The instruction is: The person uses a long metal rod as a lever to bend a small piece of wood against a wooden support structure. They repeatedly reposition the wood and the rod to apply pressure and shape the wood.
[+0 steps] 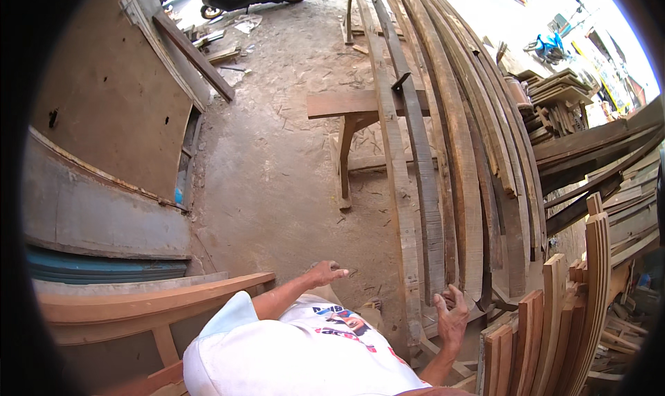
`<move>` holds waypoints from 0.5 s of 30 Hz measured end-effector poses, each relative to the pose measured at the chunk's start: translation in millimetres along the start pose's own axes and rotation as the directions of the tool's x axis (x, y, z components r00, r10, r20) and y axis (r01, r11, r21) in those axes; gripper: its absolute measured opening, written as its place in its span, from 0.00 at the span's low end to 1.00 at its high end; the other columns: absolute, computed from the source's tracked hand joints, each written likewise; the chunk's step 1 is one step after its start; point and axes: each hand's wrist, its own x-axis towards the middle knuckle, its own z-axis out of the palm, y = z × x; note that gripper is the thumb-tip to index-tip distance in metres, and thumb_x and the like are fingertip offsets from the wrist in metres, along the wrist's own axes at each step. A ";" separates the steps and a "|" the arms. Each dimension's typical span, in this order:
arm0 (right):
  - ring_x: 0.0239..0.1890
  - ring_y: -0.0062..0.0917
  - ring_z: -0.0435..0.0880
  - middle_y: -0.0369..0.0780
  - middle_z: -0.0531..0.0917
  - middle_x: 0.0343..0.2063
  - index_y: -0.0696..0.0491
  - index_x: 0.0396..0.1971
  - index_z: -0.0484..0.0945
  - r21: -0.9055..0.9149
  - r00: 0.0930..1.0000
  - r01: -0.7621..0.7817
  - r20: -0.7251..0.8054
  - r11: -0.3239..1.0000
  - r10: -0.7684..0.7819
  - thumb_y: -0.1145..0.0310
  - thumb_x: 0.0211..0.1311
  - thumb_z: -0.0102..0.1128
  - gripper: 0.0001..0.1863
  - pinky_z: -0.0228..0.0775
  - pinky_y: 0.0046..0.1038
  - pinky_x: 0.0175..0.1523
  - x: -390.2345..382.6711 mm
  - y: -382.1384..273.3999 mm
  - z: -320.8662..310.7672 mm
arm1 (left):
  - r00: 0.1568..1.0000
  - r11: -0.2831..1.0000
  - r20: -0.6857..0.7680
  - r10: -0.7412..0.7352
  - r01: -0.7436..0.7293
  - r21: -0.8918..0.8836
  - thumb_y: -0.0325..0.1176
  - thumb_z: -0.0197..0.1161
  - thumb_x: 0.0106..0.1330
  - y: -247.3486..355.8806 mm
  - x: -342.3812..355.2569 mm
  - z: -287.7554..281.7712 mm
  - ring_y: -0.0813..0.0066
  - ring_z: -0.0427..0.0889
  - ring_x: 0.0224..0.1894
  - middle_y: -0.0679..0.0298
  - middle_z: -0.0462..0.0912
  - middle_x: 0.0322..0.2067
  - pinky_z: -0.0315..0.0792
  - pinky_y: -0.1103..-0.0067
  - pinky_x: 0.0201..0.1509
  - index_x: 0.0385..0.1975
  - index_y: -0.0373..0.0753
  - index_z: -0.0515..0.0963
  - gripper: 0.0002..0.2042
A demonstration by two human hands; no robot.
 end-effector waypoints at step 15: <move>0.32 0.18 0.82 0.38 0.82 0.36 0.61 0.55 0.75 0.450 0.910 0.388 -0.329 0.805 -0.254 0.64 0.75 0.57 0.18 0.78 0.22 0.38 181.8 -179.3 196.8 | 0.927 0.939 -0.370 0.065 -0.182 -0.291 0.50 0.67 0.67 -25.5 91.2 -262.7 0.64 0.85 0.49 0.51 0.84 0.48 0.78 0.72 0.50 0.60 0.27 0.72 0.33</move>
